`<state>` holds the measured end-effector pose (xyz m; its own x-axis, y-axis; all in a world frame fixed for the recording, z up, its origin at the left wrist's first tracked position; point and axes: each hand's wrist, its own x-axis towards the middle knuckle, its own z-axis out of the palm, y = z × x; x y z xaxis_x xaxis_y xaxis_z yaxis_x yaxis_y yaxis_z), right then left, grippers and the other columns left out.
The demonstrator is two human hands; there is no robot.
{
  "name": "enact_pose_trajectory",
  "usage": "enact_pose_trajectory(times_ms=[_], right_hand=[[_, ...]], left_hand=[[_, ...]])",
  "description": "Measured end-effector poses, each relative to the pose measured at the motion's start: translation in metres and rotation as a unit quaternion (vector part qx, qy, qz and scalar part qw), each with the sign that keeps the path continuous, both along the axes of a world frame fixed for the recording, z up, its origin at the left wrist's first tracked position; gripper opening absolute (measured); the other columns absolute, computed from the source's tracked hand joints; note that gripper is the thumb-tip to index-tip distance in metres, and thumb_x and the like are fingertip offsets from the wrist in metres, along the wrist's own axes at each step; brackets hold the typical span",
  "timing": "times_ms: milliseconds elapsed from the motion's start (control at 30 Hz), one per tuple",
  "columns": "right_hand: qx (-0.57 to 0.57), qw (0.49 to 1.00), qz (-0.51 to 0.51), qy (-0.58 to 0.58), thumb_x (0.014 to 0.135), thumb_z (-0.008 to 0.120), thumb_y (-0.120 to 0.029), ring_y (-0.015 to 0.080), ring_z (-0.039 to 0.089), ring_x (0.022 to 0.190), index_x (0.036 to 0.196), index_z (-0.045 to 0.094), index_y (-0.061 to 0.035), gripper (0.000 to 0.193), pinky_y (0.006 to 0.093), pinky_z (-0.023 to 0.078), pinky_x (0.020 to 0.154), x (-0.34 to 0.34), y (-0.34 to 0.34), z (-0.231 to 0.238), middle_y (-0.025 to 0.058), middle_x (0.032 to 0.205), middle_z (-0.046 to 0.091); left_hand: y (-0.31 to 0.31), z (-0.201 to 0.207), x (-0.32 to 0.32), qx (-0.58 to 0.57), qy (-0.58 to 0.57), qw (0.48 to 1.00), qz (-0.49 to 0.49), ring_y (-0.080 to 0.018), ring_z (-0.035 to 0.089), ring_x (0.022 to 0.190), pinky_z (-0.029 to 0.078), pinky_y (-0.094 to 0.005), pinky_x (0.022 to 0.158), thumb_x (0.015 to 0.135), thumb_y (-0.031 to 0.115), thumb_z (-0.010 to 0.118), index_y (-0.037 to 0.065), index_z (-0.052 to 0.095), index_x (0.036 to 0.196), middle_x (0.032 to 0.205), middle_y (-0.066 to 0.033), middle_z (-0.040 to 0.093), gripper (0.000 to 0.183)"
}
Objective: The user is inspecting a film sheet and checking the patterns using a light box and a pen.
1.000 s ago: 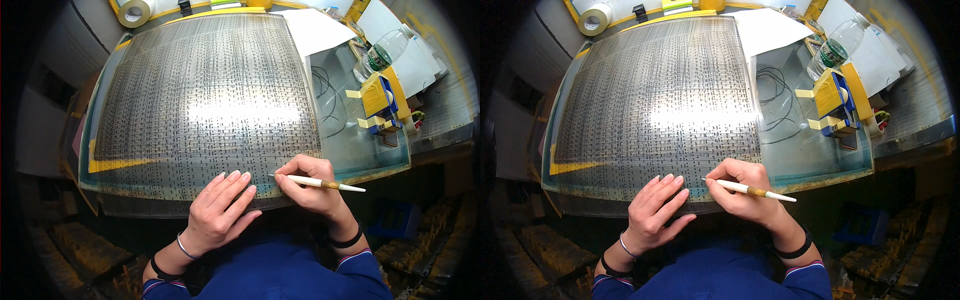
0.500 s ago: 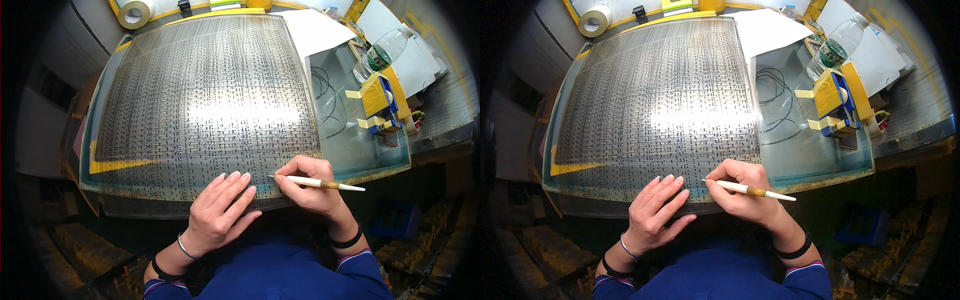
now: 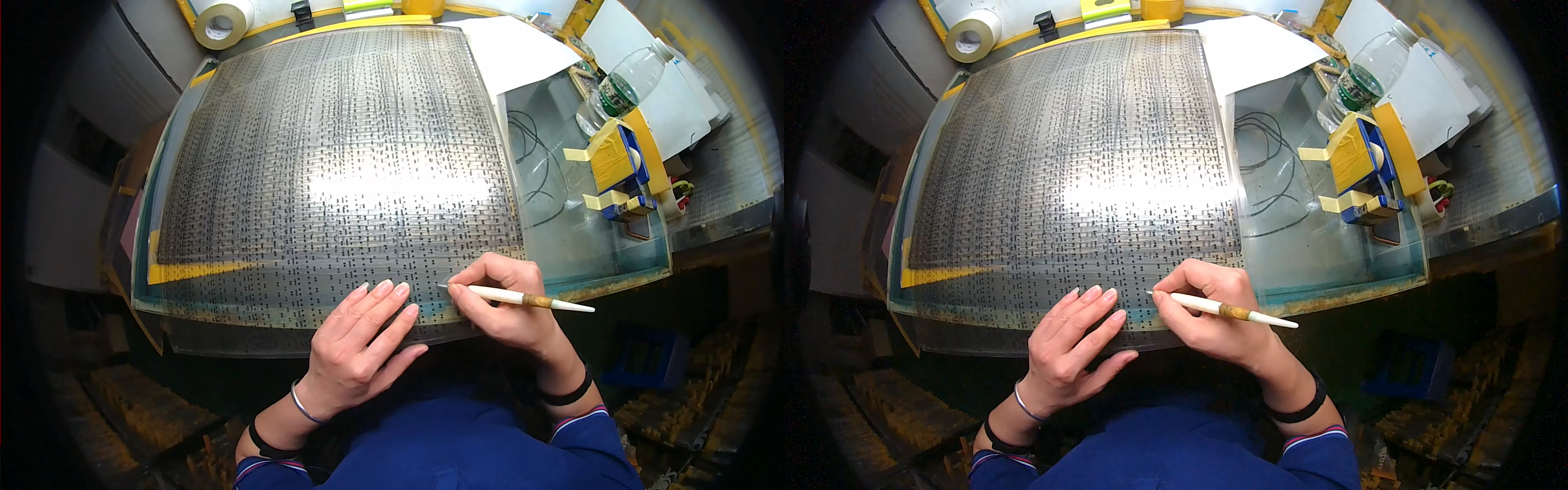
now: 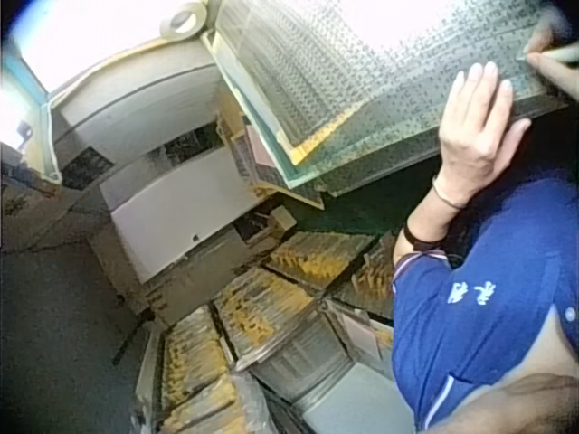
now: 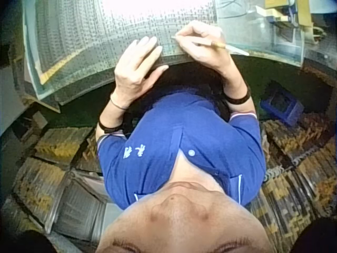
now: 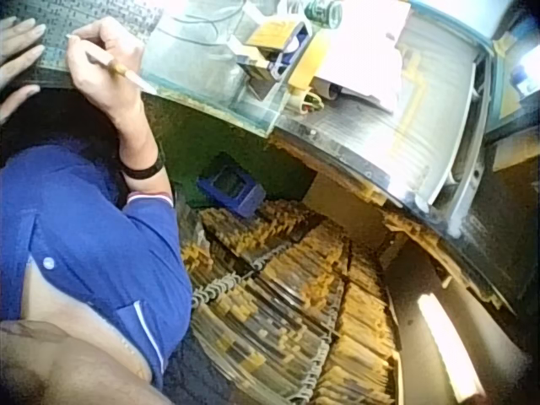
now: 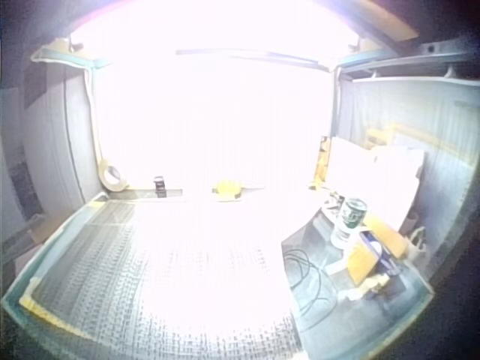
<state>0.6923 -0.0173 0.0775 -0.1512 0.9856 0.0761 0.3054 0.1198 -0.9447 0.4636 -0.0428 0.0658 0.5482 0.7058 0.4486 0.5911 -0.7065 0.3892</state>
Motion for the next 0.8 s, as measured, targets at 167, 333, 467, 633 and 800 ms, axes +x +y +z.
enact_pose_trajectory(times_ms=[167, 333, 467, 633, 800], right_hand=[[0.027, 1.000, 0.004, -0.010, 0.080, 0.072, -0.007, 0.0109, 0.063, 0.057, 0.081, 0.069, -0.0002, 0.008, 0.0258, 0.048, 0.052, 0.0001, 0.0005, -0.0007, 0.0088, 0.065, 0.066], [0.024, 1.000, -0.003, -0.010, 0.081, 0.072, -0.007, 0.0111, 0.063, 0.057, 0.080, 0.069, -0.0001, 0.008, 0.0260, 0.048, 0.052, -0.0003, 0.0001, -0.0018, 0.0088, 0.065, 0.066], [0.013, 1.000, -0.003, -0.005, 0.080, 0.072, -0.007, 0.0110, 0.063, 0.057, 0.079, 0.069, 0.0000, 0.008, 0.0260, 0.048, 0.051, -0.0003, 0.0000, -0.0012, 0.0085, 0.065, 0.066], [0.019, 1.000, 0.003, -0.011, 0.080, 0.072, -0.007, 0.0110, 0.063, 0.057, 0.080, 0.069, -0.0001, 0.008, 0.0259, 0.048, 0.051, -0.0001, 0.0004, 0.0009, 0.0086, 0.065, 0.066], [0.025, 1.000, -0.005, -0.011, 0.080, 0.072, -0.007, 0.0114, 0.064, 0.057, 0.080, 0.069, -0.0003, 0.008, 0.0261, 0.049, 0.052, -0.0002, -0.0004, -0.0015, 0.0088, 0.066, 0.067]], left_hand=[[-0.0001, 0.0006, 0.0005, 0.001, 0.000, 1.000, 0.001, -0.0324, 0.061, 0.118, 0.048, -0.0459, 0.101, 0.072, 0.025, 0.084, 0.005, 0.068, 0.114, 0.125, -0.0156, 0.064, 0.050], [0.0001, 0.0005, 0.0007, -0.001, 0.001, 1.000, 0.001, -0.0324, 0.062, 0.118, 0.048, -0.0459, 0.100, 0.071, 0.025, 0.084, 0.005, 0.068, 0.114, 0.125, -0.0156, 0.064, 0.050], [0.0001, 0.0011, 0.0008, -0.002, 0.001, 1.000, 0.002, -0.0324, 0.062, 0.117, 0.048, -0.0459, 0.100, 0.071, 0.026, 0.085, 0.005, 0.068, 0.114, 0.125, -0.0156, 0.065, 0.050], [0.0000, 0.0004, 0.0007, -0.001, 0.001, 1.000, 0.003, -0.0323, 0.062, 0.117, 0.048, -0.0460, 0.100, 0.071, 0.026, 0.085, 0.005, 0.069, 0.113, 0.124, -0.0153, 0.065, 0.050], [0.0002, 0.0011, 0.0014, -0.002, 0.002, 1.000, 0.004, -0.0321, 0.062, 0.117, 0.048, -0.0462, 0.100, 0.071, 0.026, 0.084, 0.005, 0.069, 0.113, 0.124, -0.0151, 0.065, 0.049]])
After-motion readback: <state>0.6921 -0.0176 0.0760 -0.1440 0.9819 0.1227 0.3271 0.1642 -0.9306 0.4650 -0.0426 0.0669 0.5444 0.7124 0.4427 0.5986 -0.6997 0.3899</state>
